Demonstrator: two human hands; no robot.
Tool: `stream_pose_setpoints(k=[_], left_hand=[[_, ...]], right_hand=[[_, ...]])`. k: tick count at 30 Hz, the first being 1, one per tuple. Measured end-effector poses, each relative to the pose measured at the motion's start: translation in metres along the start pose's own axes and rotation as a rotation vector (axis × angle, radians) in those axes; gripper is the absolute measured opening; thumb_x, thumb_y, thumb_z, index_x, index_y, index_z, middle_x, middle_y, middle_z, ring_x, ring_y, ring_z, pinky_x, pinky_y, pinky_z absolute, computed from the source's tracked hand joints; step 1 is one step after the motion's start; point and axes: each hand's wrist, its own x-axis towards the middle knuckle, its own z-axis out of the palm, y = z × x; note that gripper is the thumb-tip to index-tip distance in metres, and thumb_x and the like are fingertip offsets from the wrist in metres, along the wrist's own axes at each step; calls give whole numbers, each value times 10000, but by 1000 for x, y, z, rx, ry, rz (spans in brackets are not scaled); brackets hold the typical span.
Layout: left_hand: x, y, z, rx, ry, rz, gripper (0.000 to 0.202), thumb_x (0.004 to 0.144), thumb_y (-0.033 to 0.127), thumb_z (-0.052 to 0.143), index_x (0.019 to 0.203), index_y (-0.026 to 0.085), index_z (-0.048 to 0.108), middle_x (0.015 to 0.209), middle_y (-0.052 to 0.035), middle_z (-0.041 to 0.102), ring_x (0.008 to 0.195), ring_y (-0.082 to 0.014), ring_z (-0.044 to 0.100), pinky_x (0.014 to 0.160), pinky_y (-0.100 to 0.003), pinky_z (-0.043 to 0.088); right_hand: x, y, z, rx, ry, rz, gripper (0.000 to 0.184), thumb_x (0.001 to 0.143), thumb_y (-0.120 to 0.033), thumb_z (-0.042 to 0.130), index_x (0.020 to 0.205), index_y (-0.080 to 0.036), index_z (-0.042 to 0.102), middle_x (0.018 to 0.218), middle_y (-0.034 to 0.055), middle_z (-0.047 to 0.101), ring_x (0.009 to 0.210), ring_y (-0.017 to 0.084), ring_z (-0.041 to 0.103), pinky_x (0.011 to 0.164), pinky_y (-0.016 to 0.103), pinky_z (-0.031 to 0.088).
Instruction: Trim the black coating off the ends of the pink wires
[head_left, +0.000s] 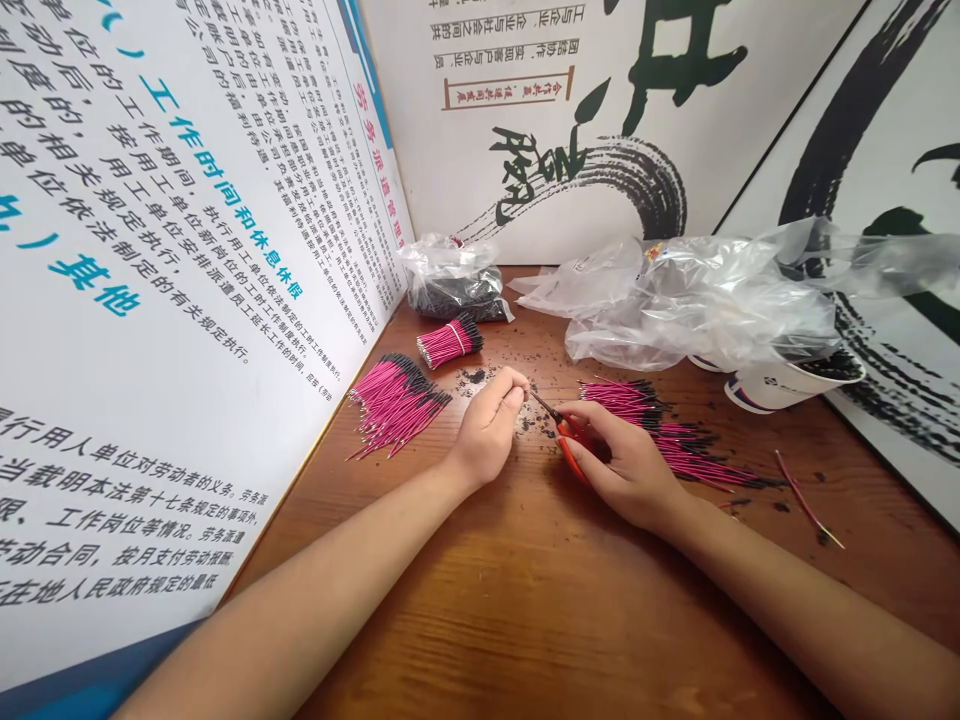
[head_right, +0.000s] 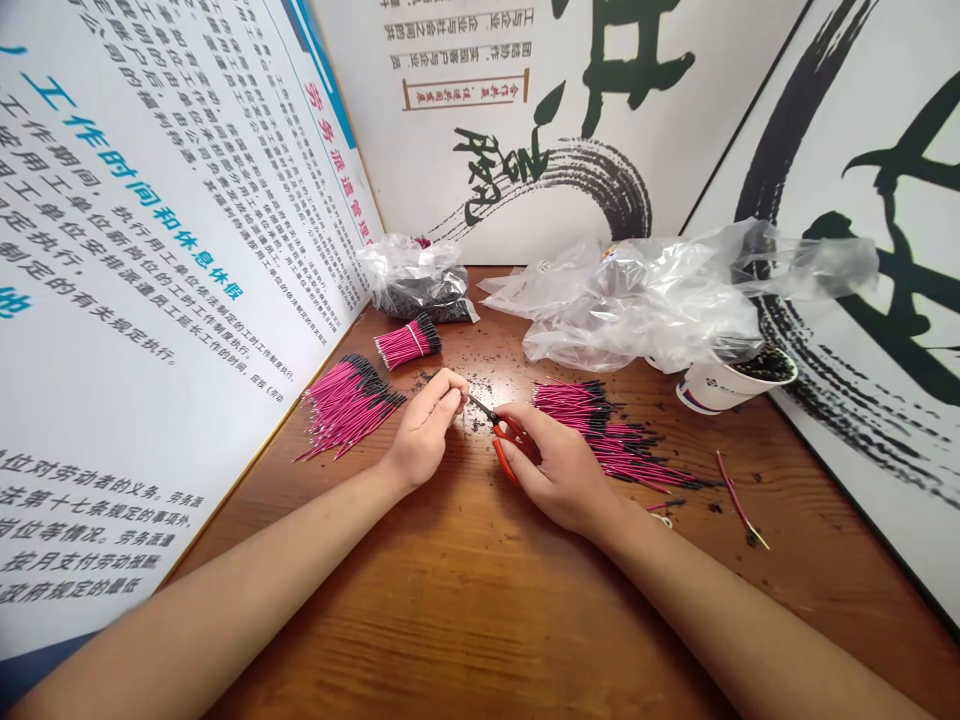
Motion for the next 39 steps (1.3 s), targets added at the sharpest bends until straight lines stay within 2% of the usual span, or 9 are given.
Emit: stream_pose_setpoints(k=[15, 22, 35, 39], left_hand=[[0, -1, -1, 18, -13, 16, 217, 976, 306, 359, 807, 200, 447, 723, 6, 407, 700, -154, 392, 685, -294, 359], [0, 0, -1, 0, -14, 38, 222, 977, 286, 362, 790, 197, 443, 715, 8, 400, 699, -154, 388, 688, -301, 351], [0, 1, -1, 8, -25, 36, 225, 971, 290, 358, 783, 195, 435, 717, 8, 394, 708, -155, 386, 698, -298, 336], [-1, 3, 0, 1, -22, 34, 231, 970, 279, 352, 766, 194, 419, 712, 11, 384, 702, -151, 374, 693, -294, 324]], right_hand=[[-1, 3, 0, -9, -20, -21, 237, 961, -233, 487, 1185, -222, 561, 987, 49, 707, 824, 188, 671, 749, 285, 510], [-1, 1, 0, -4, -12, 0, 212, 950, -241, 507, 1153, -216, 563, 916, 31, 692, 763, 176, 656, 715, 270, 501], [-1, 3, 0, 11, -17, -18, 246, 960, -219, 499, 1197, -214, 568, 992, 32, 703, 833, 174, 667, 759, 257, 490], [-1, 2, 0, -1, 1, -13, 241, 953, -223, 507, 1184, -204, 571, 963, 32, 702, 803, 170, 663, 746, 256, 489]])
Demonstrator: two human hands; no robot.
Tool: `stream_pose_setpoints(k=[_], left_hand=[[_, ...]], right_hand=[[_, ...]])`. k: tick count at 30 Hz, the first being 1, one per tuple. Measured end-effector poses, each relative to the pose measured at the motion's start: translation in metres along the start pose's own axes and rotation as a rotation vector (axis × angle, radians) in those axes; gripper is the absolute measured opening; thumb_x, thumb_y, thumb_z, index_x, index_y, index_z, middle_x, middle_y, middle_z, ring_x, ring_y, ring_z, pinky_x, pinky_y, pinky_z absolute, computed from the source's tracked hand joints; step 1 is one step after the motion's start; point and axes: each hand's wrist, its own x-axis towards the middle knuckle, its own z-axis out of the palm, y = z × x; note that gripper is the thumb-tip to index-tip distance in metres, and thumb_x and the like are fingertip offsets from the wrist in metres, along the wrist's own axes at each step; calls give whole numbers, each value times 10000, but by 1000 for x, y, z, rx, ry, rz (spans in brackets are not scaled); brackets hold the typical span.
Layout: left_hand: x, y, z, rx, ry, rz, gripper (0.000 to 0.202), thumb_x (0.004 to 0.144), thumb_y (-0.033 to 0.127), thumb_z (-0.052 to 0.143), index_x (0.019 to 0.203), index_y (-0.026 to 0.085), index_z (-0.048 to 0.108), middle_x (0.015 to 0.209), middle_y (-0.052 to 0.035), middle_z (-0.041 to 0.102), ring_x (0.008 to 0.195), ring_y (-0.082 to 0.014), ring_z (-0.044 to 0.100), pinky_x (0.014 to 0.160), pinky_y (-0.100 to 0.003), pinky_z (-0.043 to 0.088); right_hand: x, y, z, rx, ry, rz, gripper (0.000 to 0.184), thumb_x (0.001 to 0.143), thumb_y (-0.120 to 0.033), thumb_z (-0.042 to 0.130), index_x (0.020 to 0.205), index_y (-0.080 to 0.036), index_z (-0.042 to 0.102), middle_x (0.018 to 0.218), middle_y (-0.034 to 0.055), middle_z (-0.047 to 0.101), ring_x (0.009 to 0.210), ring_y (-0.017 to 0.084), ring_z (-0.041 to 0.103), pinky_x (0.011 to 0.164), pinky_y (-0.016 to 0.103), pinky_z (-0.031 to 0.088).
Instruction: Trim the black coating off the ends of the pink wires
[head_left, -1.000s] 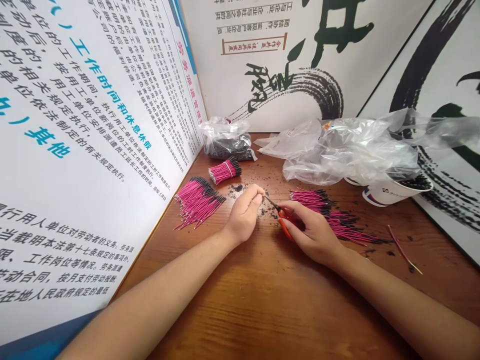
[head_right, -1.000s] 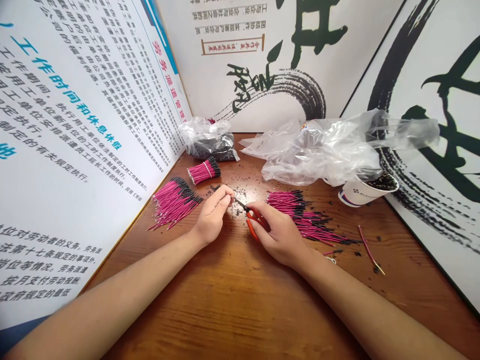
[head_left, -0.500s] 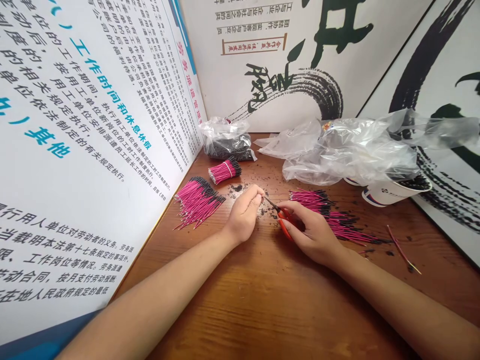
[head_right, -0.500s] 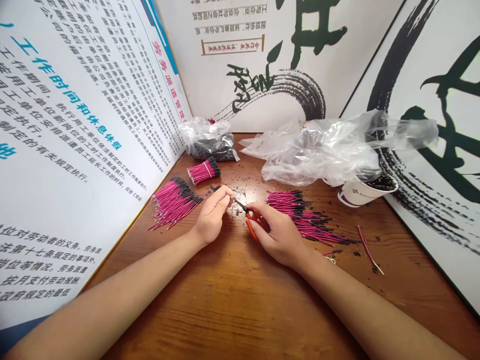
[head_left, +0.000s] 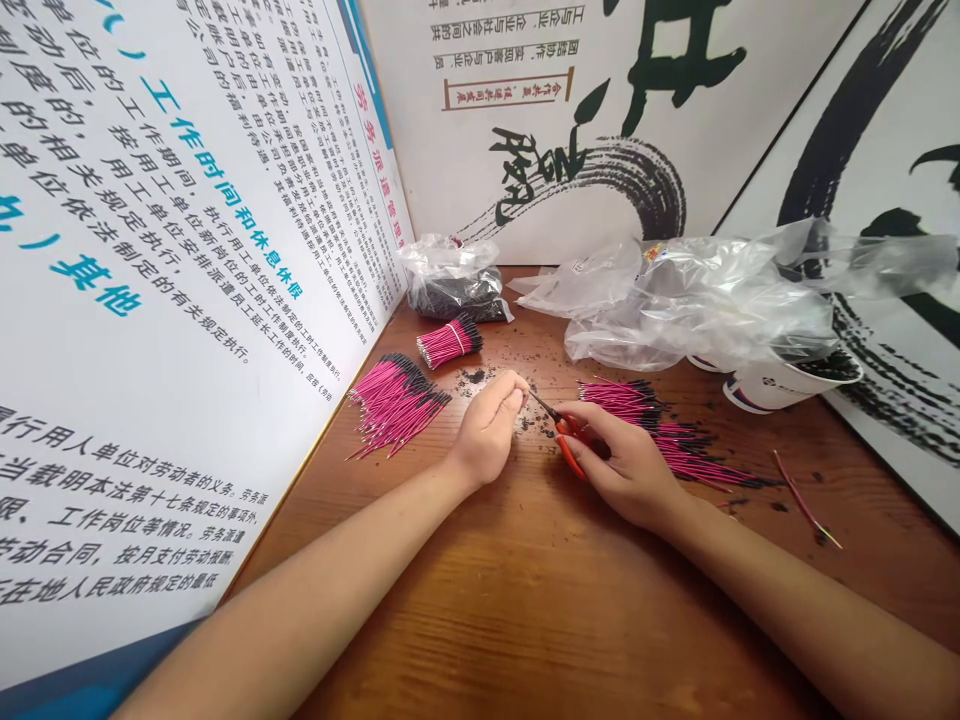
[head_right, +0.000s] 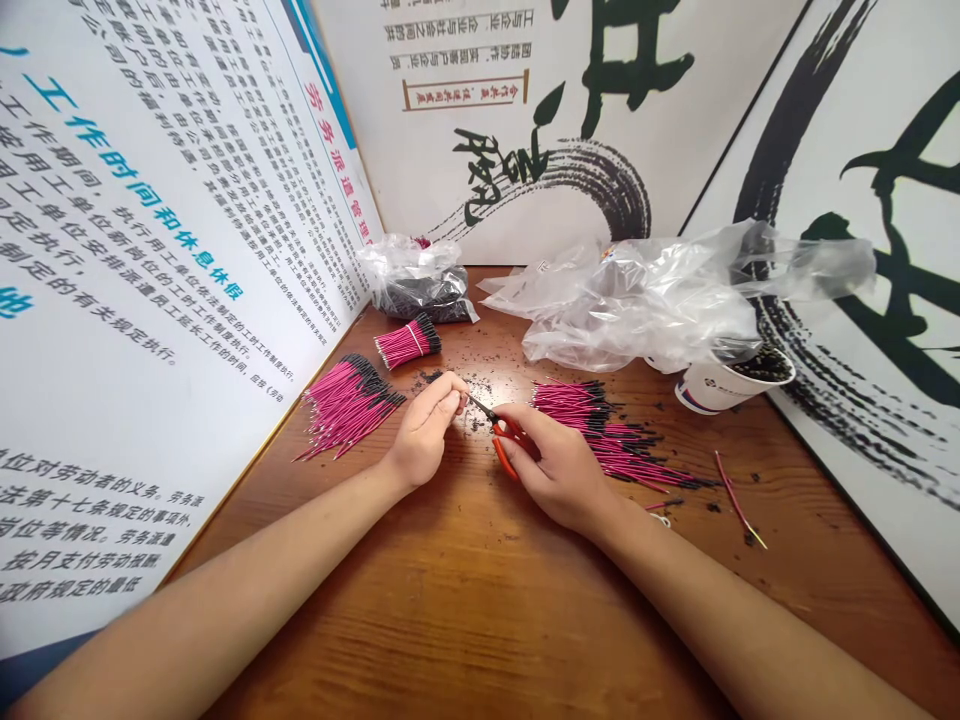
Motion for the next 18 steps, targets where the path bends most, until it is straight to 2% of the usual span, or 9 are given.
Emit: stream_pose_setpoints(k=[4, 18], left_hand=[[0, 0, 0, 10, 1, -4, 232, 972, 278, 351, 771, 193, 427, 713, 12, 388, 704, -151, 379, 689, -292, 321], [0, -2, 0, -36, -14, -7, 238, 979, 261, 358, 764, 189, 429, 703, 16, 386, 681, -144, 354, 670, -298, 301]], right_hand=[[0, -2, 0, 4, -7, -3, 218, 943, -226, 519, 1154, -208, 574, 926, 23, 694, 757, 163, 646, 715, 254, 485], [0, 2, 0, 5, -26, -10, 249, 951, -216, 506, 1193, -225, 567, 1003, 27, 705, 839, 173, 670, 770, 261, 489]])
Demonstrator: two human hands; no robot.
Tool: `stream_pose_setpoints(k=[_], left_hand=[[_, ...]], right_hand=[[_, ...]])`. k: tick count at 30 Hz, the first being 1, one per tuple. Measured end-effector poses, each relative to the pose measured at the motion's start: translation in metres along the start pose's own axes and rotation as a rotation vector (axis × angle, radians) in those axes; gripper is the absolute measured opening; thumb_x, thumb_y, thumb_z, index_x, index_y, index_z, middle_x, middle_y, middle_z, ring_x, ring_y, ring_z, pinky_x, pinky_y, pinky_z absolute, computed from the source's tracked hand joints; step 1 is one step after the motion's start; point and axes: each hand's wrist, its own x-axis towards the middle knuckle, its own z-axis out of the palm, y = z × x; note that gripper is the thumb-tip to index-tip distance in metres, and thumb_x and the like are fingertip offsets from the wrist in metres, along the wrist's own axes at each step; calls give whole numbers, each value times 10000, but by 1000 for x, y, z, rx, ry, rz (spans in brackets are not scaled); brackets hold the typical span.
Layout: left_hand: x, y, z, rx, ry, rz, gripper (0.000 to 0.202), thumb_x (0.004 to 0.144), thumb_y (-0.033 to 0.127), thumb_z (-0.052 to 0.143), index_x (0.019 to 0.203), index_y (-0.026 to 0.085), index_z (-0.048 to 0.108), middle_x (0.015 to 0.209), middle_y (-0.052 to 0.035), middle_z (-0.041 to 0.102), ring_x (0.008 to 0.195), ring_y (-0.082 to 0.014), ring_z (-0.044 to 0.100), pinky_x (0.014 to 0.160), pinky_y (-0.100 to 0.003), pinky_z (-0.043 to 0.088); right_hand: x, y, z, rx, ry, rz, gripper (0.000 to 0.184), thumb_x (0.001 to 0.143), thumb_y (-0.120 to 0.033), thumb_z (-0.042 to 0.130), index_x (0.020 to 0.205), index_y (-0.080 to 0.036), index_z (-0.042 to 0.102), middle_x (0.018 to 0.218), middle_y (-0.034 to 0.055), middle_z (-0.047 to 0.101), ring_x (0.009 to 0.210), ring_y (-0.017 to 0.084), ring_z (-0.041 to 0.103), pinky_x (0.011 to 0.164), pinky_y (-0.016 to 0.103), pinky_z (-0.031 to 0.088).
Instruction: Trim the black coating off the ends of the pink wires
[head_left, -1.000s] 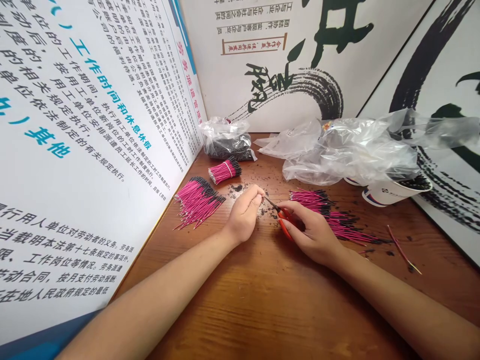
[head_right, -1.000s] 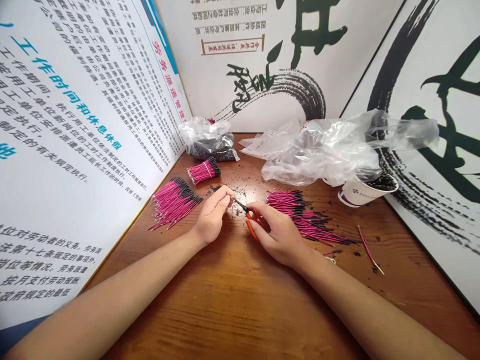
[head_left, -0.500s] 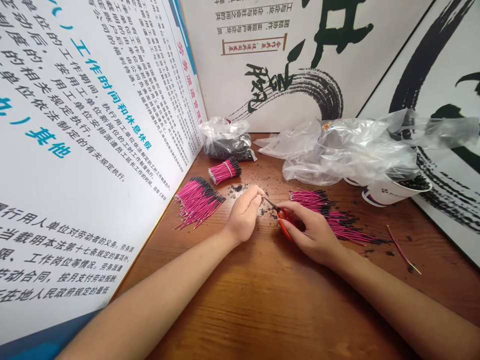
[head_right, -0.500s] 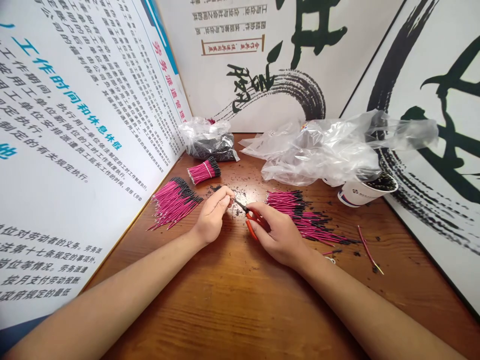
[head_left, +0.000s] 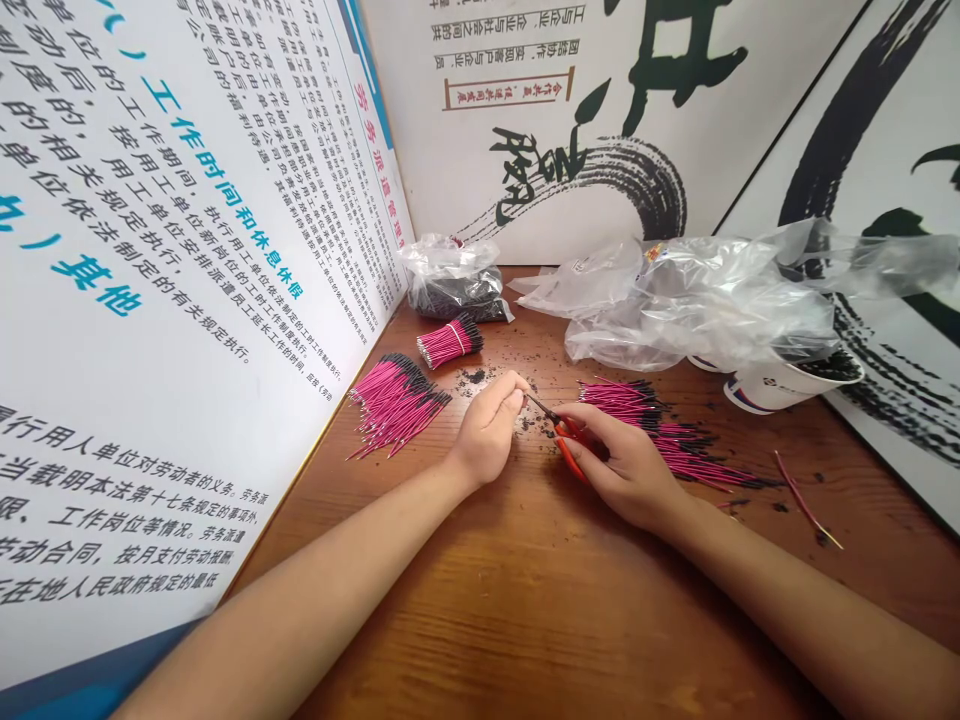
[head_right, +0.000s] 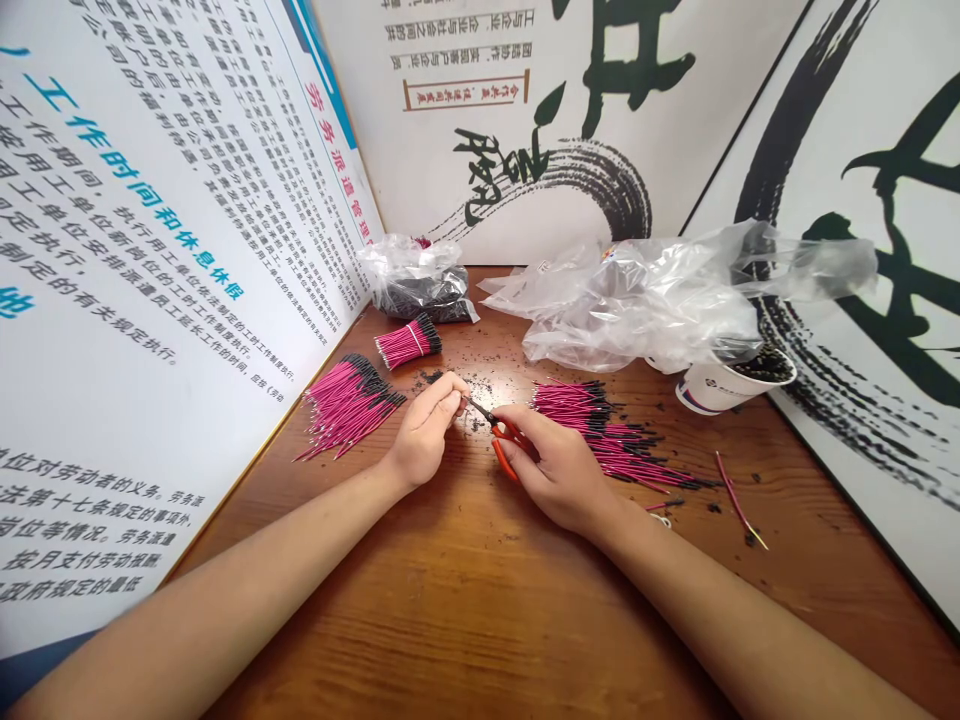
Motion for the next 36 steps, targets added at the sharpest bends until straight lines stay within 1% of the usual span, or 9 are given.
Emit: stream_pose_setpoints(k=[7, 14, 29, 36], left_hand=[[0, 1, 0, -19, -2, -6, 254, 977, 264, 361, 741, 191, 419, 695, 16, 375, 674, -144, 344, 658, -302, 294], [0, -1, 1, -57, 11, -9, 240, 979, 269, 359, 765, 190, 432, 698, 20, 372, 663, -140, 333, 647, -300, 290], [0, 0, 0, -16, 6, -30, 228, 970, 295, 356, 778, 195, 429, 688, 22, 374, 654, -140, 344, 637, -288, 307], [0, -2, 0, -9, 14, -23, 223, 976, 283, 354, 784, 194, 426, 693, 19, 382, 662, -139, 356, 640, -284, 319]], right_hand=[[1, -1, 0, -11, 43, 8, 222, 951, -232, 513, 1164, -205, 572, 923, 23, 700, 769, 163, 658, 722, 250, 491], [-1, -5, -1, 3, 14, 28, 201, 949, -241, 525, 1143, -212, 568, 883, 11, 679, 726, 155, 635, 685, 245, 480], [0, -5, -1, 16, 3, 32, 210, 953, -249, 521, 1157, -216, 557, 878, 17, 680, 722, 165, 635, 668, 261, 481], [0, -5, -1, 7, 11, 14, 209, 948, -242, 520, 1151, -216, 562, 887, 18, 683, 723, 162, 637, 668, 257, 484]])
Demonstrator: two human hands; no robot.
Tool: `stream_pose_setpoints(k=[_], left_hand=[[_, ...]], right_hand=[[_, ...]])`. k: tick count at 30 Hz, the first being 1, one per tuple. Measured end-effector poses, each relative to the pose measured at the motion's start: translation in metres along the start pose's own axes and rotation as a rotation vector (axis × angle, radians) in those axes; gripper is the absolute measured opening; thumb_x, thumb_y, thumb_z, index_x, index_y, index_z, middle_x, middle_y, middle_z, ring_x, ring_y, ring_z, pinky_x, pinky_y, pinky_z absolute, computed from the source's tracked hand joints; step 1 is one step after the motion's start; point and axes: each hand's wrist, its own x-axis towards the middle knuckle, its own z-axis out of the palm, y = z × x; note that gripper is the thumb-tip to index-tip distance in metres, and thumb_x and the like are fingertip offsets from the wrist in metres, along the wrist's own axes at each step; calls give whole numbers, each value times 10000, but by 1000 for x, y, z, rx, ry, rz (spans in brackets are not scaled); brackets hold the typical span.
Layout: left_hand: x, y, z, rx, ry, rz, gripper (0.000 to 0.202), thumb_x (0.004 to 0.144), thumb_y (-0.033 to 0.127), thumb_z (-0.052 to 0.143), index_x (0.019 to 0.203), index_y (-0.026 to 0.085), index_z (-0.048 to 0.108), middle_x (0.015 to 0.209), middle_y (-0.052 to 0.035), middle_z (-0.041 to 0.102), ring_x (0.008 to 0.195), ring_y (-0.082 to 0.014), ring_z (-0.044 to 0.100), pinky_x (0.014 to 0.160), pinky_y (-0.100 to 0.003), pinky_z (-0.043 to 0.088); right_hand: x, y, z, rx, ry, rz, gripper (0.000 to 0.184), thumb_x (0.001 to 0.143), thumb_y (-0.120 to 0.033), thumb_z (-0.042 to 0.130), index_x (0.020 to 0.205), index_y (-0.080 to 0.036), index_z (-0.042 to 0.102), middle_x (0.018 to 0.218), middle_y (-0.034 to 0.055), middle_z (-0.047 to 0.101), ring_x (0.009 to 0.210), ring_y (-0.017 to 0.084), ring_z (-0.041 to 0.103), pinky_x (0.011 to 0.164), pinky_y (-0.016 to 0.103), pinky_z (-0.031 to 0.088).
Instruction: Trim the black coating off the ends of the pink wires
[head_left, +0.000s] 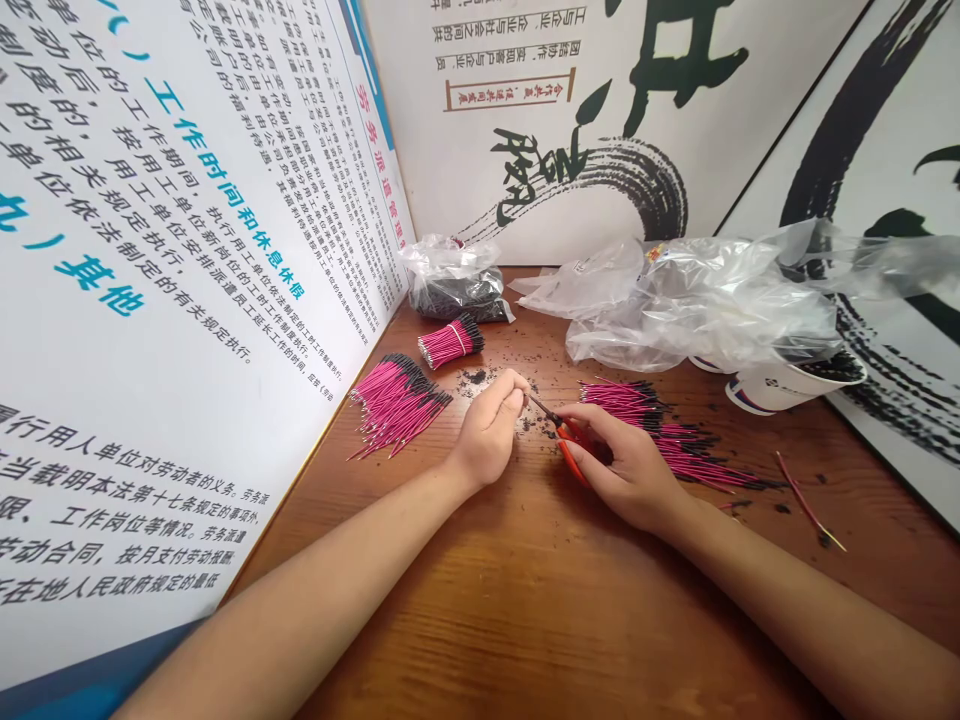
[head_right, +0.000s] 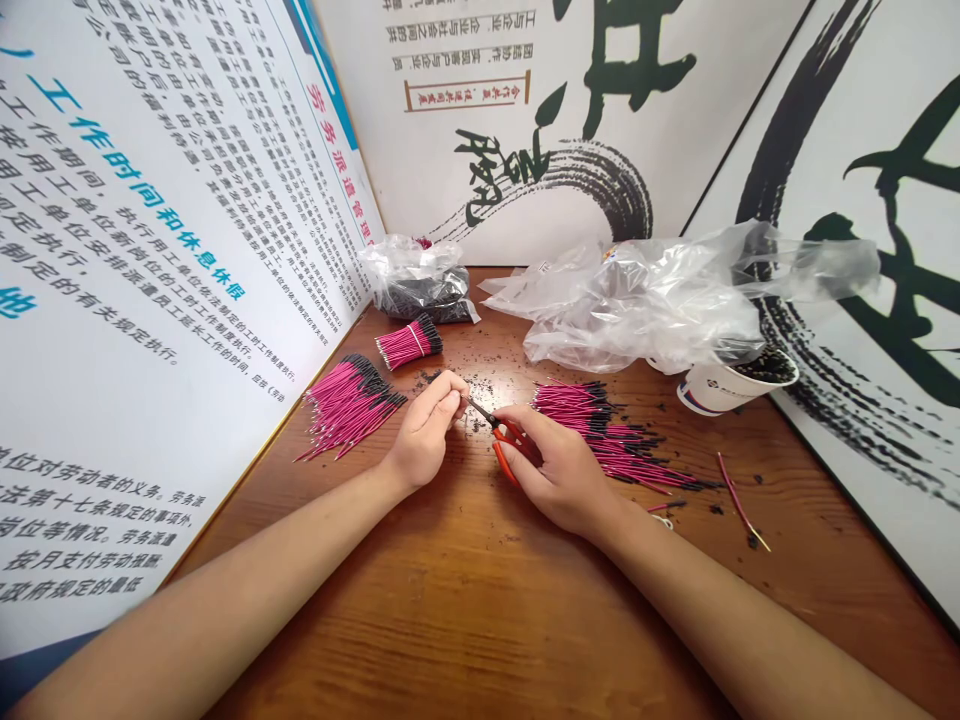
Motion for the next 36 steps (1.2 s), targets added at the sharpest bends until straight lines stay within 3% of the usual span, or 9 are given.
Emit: stream_pose_setpoints(k=[26, 36], left_hand=[[-1, 2, 0, 41, -4, 23, 182, 969, 286, 371, 824, 197, 436, 726, 14, 394, 693, -148, 374, 674, -292, 333], [-1, 2, 0, 39, 3, 20, 208, 974, 305, 354, 813, 197, 431, 717, 16, 381, 683, -147, 362, 666, -291, 324]], right_hand=[[-1, 1, 1, 15, 5, 18, 224, 956, -245, 516, 1176, -218, 548, 881, 16, 668, 724, 160, 629, 673, 259, 488], [-1, 5, 2, 6, 5, -17, 245, 960, -237, 500, 1197, -225, 561, 989, 47, 708, 833, 187, 675, 764, 282, 519]])
